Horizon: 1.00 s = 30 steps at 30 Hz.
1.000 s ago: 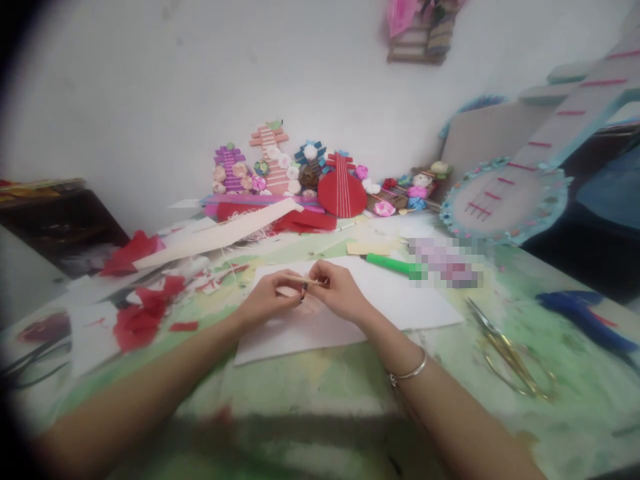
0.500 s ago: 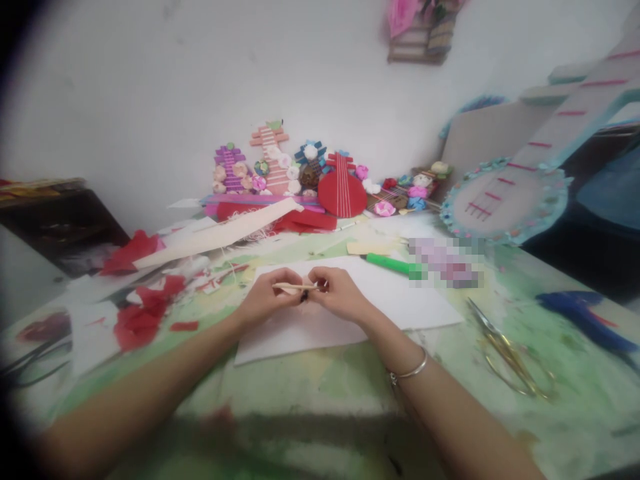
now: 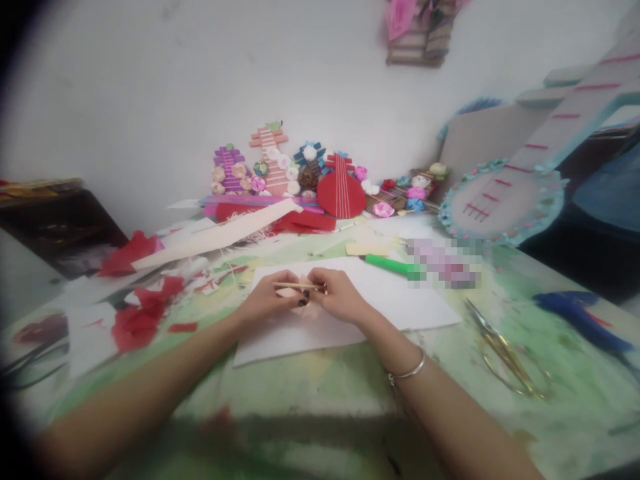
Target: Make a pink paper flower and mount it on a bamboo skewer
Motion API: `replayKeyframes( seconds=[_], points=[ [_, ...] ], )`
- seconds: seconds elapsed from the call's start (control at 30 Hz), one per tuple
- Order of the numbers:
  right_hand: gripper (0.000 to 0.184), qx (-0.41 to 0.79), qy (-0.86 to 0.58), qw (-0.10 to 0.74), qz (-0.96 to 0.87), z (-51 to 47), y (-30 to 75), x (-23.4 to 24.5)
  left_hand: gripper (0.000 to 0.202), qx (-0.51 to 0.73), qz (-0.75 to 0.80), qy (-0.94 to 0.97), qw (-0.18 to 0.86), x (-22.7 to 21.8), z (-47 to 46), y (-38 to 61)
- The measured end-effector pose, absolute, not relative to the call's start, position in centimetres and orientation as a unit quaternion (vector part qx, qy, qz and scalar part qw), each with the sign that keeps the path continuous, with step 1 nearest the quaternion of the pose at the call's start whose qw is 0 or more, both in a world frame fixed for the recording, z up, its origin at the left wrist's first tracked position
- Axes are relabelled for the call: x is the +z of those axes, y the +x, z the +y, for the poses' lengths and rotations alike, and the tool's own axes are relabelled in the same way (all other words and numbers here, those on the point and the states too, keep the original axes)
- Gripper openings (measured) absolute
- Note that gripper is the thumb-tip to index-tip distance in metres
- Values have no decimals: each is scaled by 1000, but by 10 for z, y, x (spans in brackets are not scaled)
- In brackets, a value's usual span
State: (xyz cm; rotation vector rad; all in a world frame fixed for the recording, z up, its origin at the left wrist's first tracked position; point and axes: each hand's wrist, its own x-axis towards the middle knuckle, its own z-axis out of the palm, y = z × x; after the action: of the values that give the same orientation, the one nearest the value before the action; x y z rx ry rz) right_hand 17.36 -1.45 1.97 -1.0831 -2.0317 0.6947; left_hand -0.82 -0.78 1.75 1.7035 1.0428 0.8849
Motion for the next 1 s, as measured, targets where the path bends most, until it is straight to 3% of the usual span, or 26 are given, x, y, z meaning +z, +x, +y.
replayKeyframes(
  seconds=[0.23, 0.47, 0.67, 1.0],
  points=[
    [19, 270, -414, 390, -777, -12, 175, 19, 16, 375, 365, 688, 503, 9, 0, -12],
    [10, 290, -406, 404, -767, -10, 176, 19, 29, 399, 375, 609, 574, 10, -1, -14],
    [12, 291, -411, 406, -762, -11, 176, 20, 31, 416, 375, 587, 585, 12, -5, -12],
    [22, 255, -422, 399, -773, -9, 174, 15, 31, 415, 403, 665, 472, 14, -7, -10]
  ],
)
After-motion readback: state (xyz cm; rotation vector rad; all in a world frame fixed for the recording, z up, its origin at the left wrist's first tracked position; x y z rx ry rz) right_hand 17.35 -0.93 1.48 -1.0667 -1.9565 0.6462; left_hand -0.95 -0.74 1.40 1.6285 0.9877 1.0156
